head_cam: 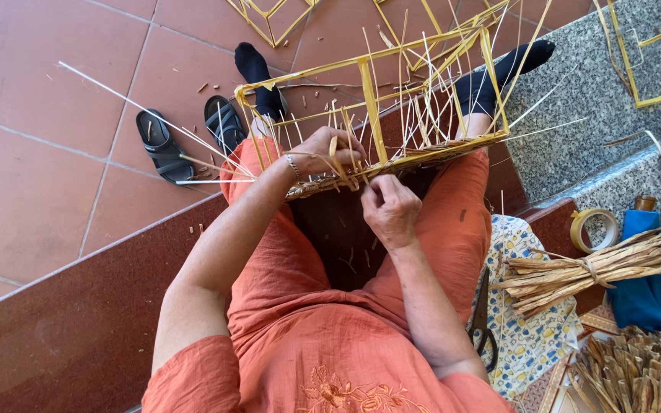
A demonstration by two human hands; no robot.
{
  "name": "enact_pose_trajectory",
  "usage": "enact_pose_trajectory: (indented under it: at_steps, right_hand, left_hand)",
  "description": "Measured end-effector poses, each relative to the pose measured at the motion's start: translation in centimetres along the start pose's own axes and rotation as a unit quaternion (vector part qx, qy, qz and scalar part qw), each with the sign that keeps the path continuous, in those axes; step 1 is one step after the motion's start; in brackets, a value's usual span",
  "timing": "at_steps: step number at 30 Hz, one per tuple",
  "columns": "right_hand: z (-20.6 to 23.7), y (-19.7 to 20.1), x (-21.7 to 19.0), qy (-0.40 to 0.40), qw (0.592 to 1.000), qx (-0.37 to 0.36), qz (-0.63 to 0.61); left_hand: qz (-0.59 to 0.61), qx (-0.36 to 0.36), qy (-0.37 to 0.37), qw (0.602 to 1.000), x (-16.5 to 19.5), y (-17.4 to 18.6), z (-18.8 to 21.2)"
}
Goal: The person weaves thin dried palm strips into a rectangular basket frame held between their legs. They interlace the strips by hand, occasionally using scissors to trim excess material.
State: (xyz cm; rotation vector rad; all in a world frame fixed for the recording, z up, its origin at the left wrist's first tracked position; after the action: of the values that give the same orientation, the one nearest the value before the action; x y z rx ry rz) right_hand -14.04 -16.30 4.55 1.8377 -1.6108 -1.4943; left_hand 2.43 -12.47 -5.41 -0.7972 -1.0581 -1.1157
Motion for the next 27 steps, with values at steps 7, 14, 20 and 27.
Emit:
enact_pose_trajectory:
  at_steps: [7, 14, 20, 27]
  right_hand:
    - [8.7, 5.0, 11.7, -0.204, 0.947, -0.203, 0.147]
    - [16.8, 15.2, 19.7, -0.449, 0.832, -0.241, 0.219]
    - [9.8, 15.8, 13.6, -0.217, 0.921, -0.117, 0.300]
    - [2.2, 4.4, 3.2, -0.021, 0.998, -0.051, 0.015]
  left_hand:
    - [0.082, -0.082, 0.000, 0.993, -0.9, 0.0, 1.9]
    - [-0.024, -0.100, 0.001, 0.995, 0.2, -0.9, 2.8]
    - [-0.052, -0.125, -0.067, 0.988, 3.5, -0.1, 4.6]
    - [-0.069, -0.017, -0.097, 0.993, 6.4, -1.1, 6.2]
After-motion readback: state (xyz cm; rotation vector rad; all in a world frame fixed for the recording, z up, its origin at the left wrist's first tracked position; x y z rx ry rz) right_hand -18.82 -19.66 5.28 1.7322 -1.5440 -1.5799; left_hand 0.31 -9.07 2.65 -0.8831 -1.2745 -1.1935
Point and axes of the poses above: each hand's wrist, its own z-axis away from the middle knuckle, its own y-axis out of the back of the hand, x = y × z, the point moved 9 cm from there along -z, towards the middle knuckle, and after that the axes turned 3 degrees about y, right-handed, at the moved point
